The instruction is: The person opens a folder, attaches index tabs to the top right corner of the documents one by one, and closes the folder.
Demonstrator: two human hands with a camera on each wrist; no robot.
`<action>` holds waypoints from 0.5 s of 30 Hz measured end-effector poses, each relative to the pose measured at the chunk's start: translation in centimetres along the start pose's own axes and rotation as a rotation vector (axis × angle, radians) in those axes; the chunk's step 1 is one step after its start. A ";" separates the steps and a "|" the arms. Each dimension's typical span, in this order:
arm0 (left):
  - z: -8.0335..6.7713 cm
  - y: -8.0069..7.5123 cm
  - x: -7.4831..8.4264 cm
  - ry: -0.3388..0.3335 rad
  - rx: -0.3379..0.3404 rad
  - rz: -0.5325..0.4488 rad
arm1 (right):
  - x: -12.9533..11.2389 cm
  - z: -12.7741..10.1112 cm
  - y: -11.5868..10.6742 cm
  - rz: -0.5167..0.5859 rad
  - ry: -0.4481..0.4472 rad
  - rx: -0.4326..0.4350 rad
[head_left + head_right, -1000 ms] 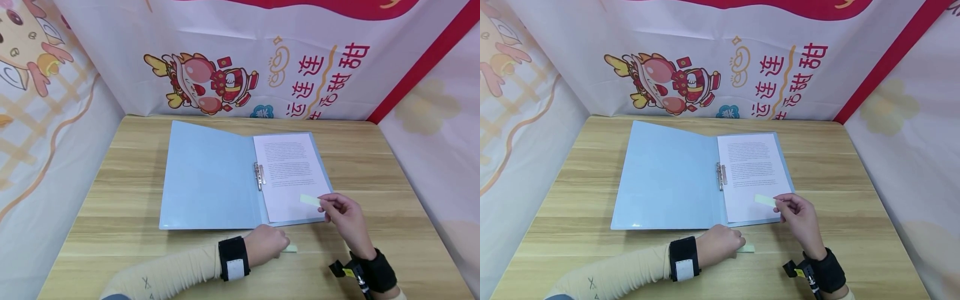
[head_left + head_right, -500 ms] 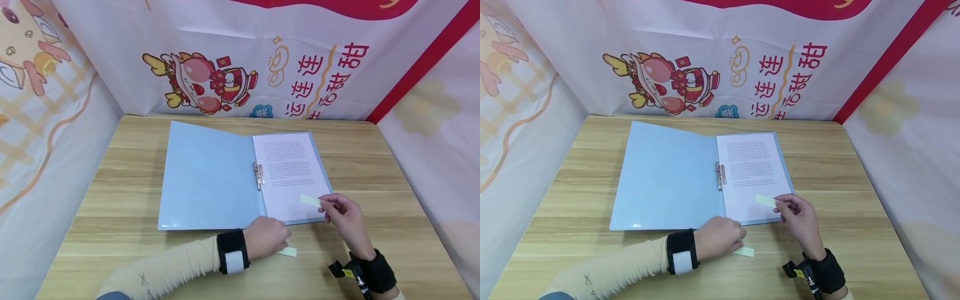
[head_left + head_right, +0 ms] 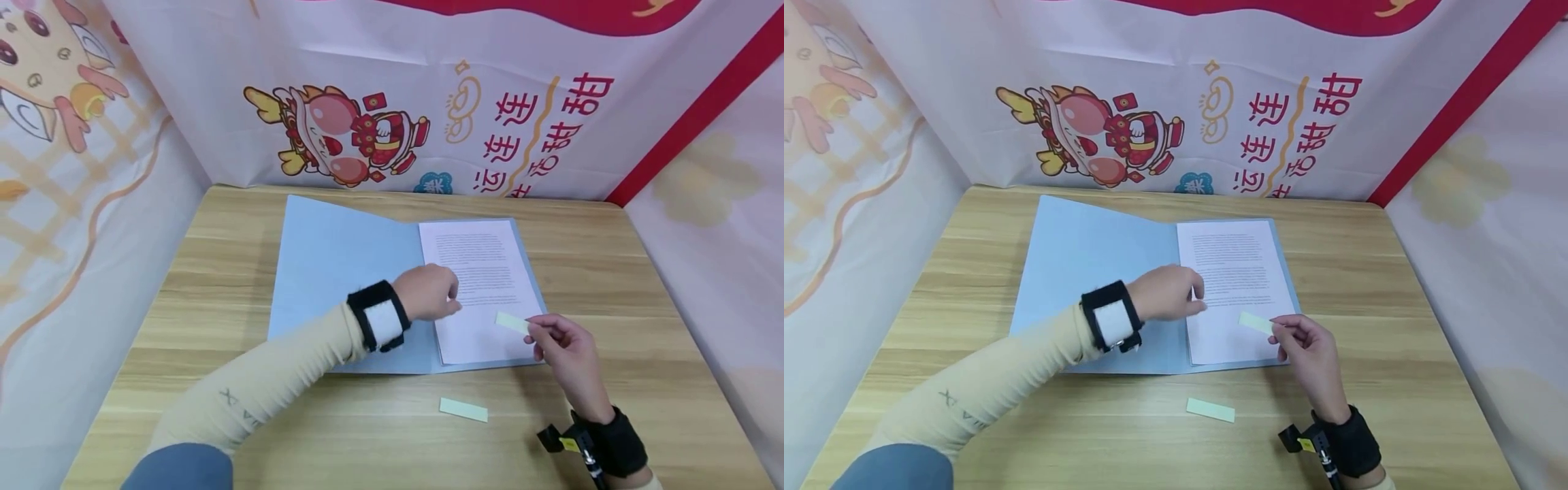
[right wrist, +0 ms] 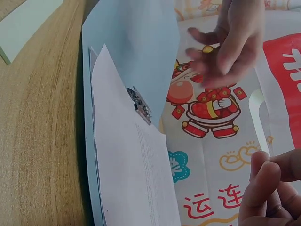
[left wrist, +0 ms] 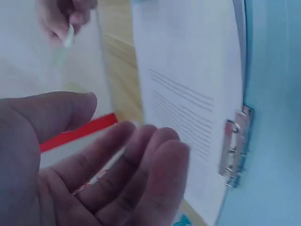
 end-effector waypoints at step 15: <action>7.0 4.8 -4.7 -0.392 0.065 0.055 | 0.9 0.5 -0.3 -0.012 0.042 0.022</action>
Point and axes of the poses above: each hand's wrist, its own z-axis towards the middle knuckle, its own y-axis out of the palm, x = y × z, the point moved 4 cm from there along z, towards the middle knuckle, and after that the axes turned 7 degrees about z, right-handed, at the moved point
